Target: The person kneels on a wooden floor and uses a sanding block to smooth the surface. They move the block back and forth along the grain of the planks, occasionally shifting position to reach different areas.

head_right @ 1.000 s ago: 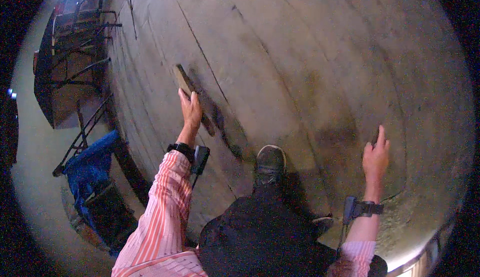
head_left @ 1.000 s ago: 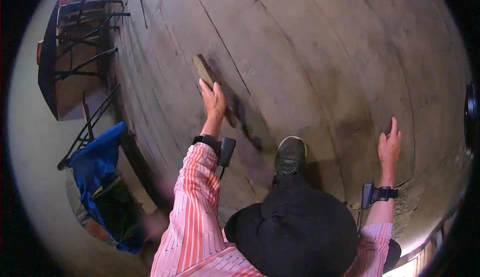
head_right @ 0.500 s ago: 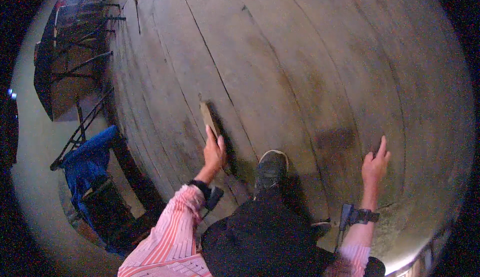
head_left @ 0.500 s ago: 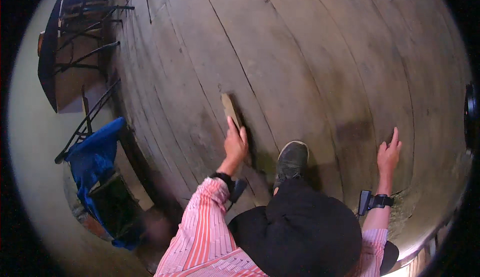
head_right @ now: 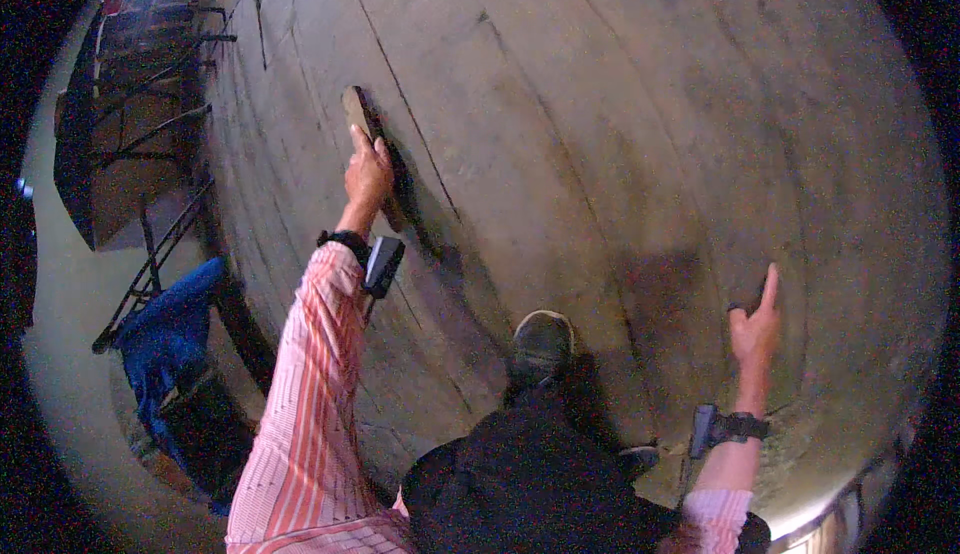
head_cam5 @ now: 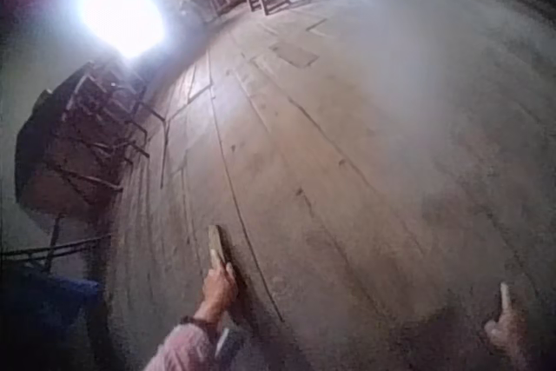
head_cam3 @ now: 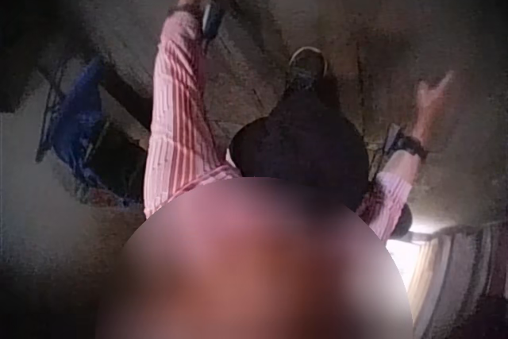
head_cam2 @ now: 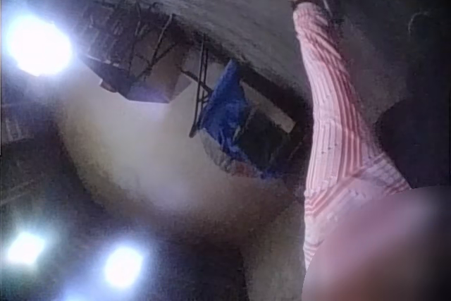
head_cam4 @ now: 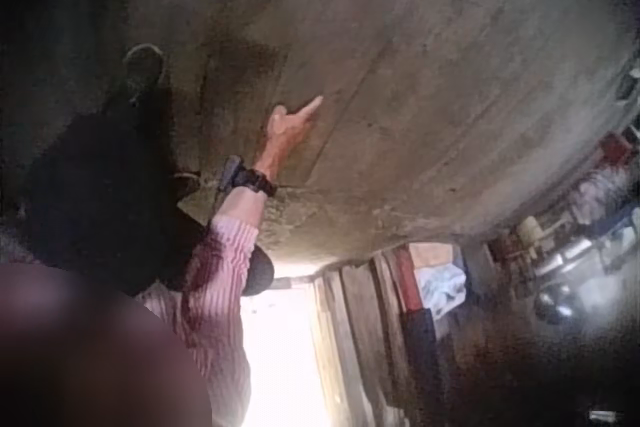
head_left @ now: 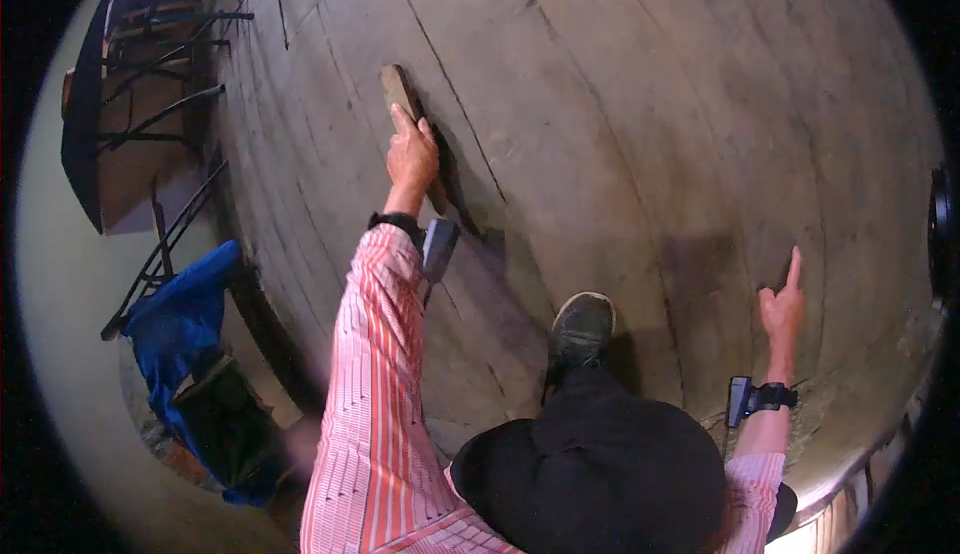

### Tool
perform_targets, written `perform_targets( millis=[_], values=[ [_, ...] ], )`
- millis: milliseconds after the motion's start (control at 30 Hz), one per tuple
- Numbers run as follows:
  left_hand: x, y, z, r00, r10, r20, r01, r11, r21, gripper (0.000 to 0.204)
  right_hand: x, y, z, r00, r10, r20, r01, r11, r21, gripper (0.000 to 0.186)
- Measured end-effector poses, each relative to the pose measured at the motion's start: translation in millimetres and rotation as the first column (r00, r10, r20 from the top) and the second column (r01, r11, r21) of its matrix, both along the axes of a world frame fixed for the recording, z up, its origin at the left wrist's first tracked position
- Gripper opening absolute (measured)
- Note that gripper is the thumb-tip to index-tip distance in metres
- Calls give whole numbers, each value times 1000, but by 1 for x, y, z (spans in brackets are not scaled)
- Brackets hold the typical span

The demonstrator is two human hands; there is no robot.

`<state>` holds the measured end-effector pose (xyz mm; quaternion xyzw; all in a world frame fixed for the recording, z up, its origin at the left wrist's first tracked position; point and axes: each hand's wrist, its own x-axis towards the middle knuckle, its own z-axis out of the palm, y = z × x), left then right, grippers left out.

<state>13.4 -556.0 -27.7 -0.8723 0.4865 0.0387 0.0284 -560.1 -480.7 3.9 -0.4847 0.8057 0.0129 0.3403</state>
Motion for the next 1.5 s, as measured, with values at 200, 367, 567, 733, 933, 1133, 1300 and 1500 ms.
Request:
perform_targets(
  millis=[200,367,567,733,933,1133,1300,1500],
  values=[
    [-36,61,4,997,12,-75,-10,1000,21,65,0,6,-6,994,107,-24,-110,964,-244,87],
    [-107,171,25,985,-13,-169,42,985,168,69,-6,9,-15,1000,20,-8,-20,992,-126,89],
    [-112,180,26,992,1,-123,22,983,182,69,-4,6,-14,998,63,-1,-62,982,-181,89],
    [-69,112,8,999,37,-25,-36,998,54,64,1,0,-1,996,39,-84,-39,999,0,89],
    [4,18,21,998,14,54,-22,989,149,62,-4,4,-5,989,139,-56,-148,966,-214,88],
    [-3,34,3,992,76,-105,-71,996,50,65,-5,9,-18,997,70,-33,-75,981,-178,88],
    [-73,164,18,968,57,-243,-37,996,83,70,-1,3,-6,999,31,37,-27,995,-91,88],
    [-112,248,29,953,113,-281,-65,983,173,71,-4,3,-12,996,80,-34,-83,988,-132,87]
  ],
)
